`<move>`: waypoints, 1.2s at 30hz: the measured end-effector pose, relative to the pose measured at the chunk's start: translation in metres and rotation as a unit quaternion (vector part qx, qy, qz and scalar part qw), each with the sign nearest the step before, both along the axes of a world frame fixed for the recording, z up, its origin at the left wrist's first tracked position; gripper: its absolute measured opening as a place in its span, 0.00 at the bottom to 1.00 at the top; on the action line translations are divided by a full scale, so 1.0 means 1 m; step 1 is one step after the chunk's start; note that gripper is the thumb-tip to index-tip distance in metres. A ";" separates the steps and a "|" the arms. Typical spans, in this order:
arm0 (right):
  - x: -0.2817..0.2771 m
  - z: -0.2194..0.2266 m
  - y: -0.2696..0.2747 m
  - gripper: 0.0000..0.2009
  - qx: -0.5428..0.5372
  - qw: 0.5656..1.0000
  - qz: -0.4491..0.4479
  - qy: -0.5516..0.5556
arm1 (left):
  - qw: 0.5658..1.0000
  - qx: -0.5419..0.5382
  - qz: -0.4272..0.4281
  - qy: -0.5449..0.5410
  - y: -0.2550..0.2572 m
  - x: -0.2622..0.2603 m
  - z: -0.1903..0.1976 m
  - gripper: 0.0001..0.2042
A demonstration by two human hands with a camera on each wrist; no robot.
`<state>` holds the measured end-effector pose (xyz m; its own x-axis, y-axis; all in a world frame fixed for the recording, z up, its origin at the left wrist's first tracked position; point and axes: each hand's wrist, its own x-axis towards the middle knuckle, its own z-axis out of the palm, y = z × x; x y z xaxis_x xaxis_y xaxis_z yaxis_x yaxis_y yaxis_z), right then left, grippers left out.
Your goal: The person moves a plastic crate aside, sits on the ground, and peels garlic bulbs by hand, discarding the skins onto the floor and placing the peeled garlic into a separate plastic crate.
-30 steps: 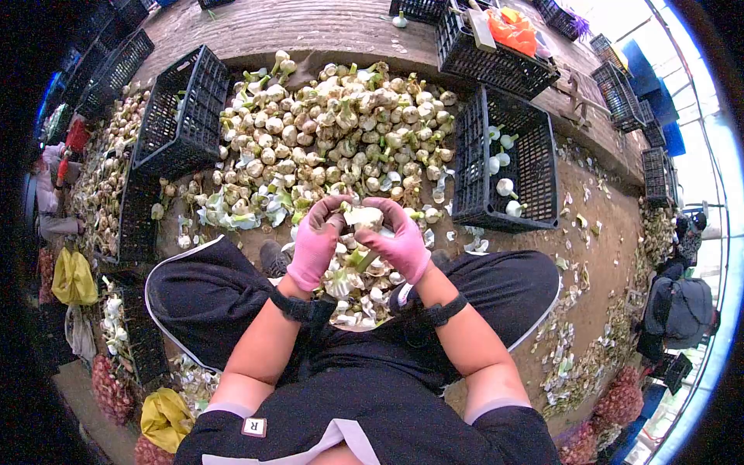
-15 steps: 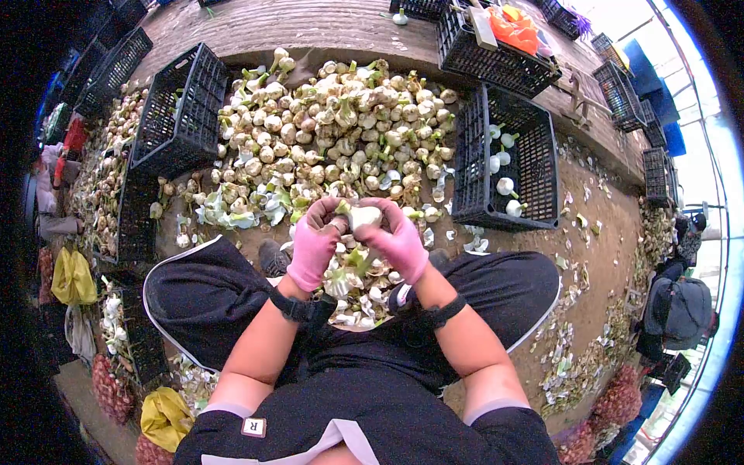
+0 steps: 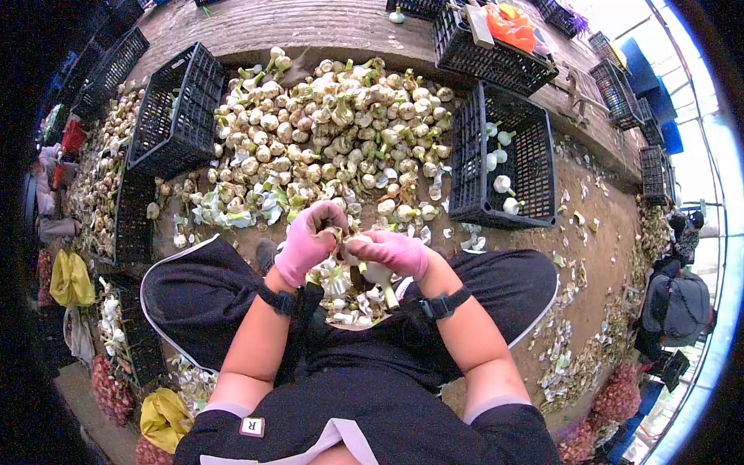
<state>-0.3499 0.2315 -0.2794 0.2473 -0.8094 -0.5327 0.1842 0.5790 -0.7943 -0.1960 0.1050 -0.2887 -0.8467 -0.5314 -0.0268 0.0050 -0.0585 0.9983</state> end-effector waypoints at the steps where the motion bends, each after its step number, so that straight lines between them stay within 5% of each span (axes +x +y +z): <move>1: 0.000 0.001 0.000 0.18 0.000 1.000 0.001 0.000 | 1.000 0.014 0.013 -0.002 0.001 -0.001 -0.005 0.10; 7: 0.008 -0.003 0.005 0.20 -0.044 0.988 0.151 -0.001 | 0.978 0.129 0.141 -0.081 -0.017 -0.003 -0.038 0.10; 8: 0.014 0.010 0.002 0.25 -0.038 0.992 0.121 -0.029 | 0.970 -0.056 0.145 -0.184 -0.026 0.001 -0.040 0.11; 9: 0.016 -0.002 0.004 0.26 -0.041 0.993 0.066 -0.091 | 0.919 -0.239 0.143 -0.279 -0.031 0.002 -0.042 0.12; 12: 0.011 -0.061 0.004 0.29 -0.052 0.978 -0.182 -0.086 | 0.881 -0.367 0.111 -0.276 -0.017 0.010 -0.026 0.21; 13: 0.003 -0.061 0.000 0.31 -0.141 0.971 -0.183 0.063 | 0.946 -0.263 0.045 -0.183 -0.016 0.009 -0.020 0.26; 15: 0.012 -0.022 -0.008 0.30 -0.060 0.955 -0.288 -0.026 | 0.993 -0.107 -0.034 -0.041 -0.005 0.001 -0.015 0.24; 17: 0.008 -0.037 -0.003 0.30 -0.014 0.953 -0.299 -0.051 | 0.999 -0.037 -0.004 -0.009 0.012 -0.005 -0.006 0.19; 23: 0.008 -0.042 -0.005 0.18 -0.071 0.943 -0.316 -0.076 | 0.959 -0.245 0.143 -0.016 0.008 -0.005 -0.010 0.10; 24: 0.007 -0.039 -0.001 0.19 -0.103 0.936 -0.334 0.028 | 0.956 -0.256 0.145 -0.011 0.007 -0.004 -0.009 0.10; 27: 0.008 -0.005 -0.005 0.22 -0.063 0.951 -0.303 -0.005 | 0.941 -0.315 0.122 -0.018 0.007 -0.003 -0.008 0.10; 30: 0.009 -0.031 -0.005 0.25 -0.081 0.942 -0.316 0.080 | 0.918 -0.384 0.098 -0.019 0.010 -0.002 -0.007 0.11; 36: 0.004 -0.047 0.001 0.21 -0.097 0.934 -0.300 0.167 | 0.932 -0.334 0.143 0.002 0.011 -0.003 -0.001 0.11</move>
